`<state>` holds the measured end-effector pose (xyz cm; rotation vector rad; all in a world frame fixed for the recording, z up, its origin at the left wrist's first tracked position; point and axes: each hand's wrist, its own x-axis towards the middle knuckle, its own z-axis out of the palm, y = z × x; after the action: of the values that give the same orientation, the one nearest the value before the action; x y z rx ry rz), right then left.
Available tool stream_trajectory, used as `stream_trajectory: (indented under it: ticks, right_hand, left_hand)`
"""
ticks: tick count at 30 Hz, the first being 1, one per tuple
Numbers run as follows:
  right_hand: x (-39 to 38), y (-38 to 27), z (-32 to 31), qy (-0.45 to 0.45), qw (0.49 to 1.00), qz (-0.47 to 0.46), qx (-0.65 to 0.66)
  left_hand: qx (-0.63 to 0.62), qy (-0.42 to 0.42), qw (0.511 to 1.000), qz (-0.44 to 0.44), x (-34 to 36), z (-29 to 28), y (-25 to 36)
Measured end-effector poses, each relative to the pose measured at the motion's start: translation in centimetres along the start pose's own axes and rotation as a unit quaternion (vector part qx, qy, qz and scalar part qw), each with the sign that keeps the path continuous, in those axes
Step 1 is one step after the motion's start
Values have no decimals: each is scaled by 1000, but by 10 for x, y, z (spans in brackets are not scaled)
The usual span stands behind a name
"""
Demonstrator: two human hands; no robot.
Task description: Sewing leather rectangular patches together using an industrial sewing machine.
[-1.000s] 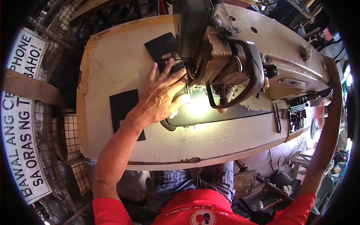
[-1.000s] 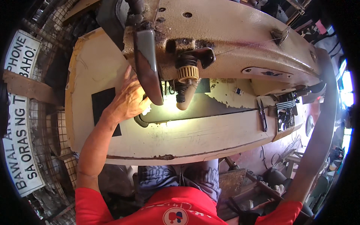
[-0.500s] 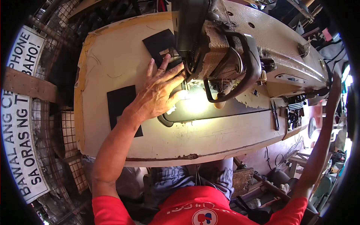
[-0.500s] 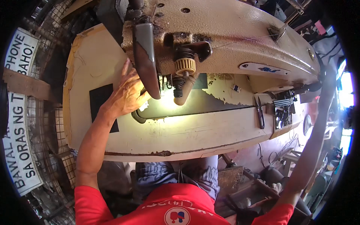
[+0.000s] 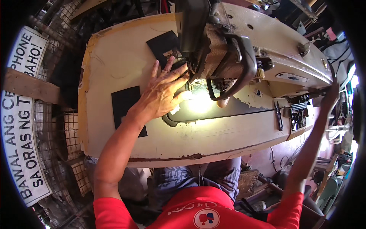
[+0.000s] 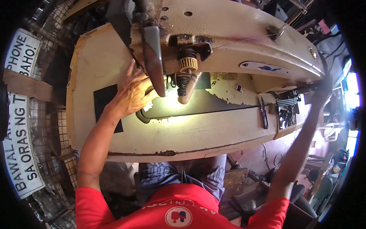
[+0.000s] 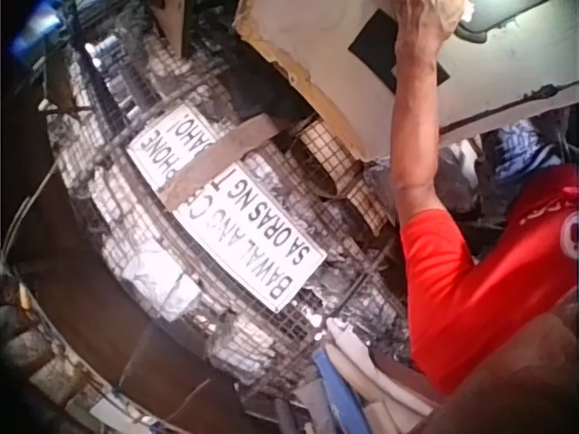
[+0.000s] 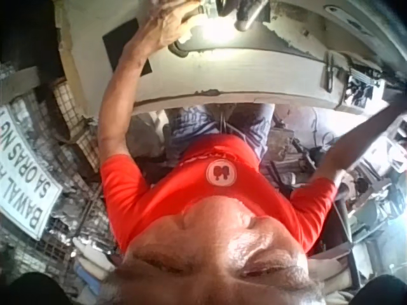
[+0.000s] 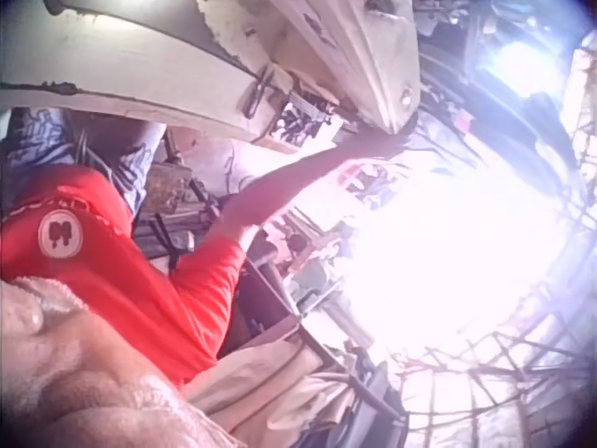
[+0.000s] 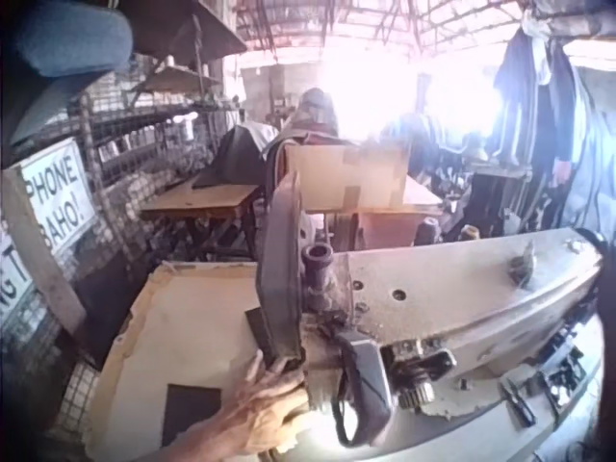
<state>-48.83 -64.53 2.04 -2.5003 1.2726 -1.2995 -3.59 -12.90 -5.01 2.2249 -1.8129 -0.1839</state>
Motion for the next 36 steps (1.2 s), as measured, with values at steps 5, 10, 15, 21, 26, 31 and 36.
stream_trajectory:
  ticks: [5,10,15,21,26,31,36]
  right_hand:
    - [-71,-12,26,134,991,-19,7]
    - [-140,-108,-14,70,997,2,-15]
    - [-224,-224,2,-276,961,20,-28]
    - [-224,-192,0,-267,959,-6,-97]
    - [-199,-292,11,-262,960,-104,-10]
    - [-149,-349,119,-343,892,-266,124]
    - [-114,-364,200,-365,892,-253,85]
  left_hand:
    - [9,9,1000,4,3,4,0]
    - [-8,187,982,-20,18,-1,-31]
    - [7,169,973,-155,70,-32,-83]
    - [130,146,919,-341,81,-28,-92]
    - [24,127,931,-342,77,-27,-111]
    - [4,342,916,-211,72,-3,-125]
    - [-294,349,870,-188,69,-15,-116]
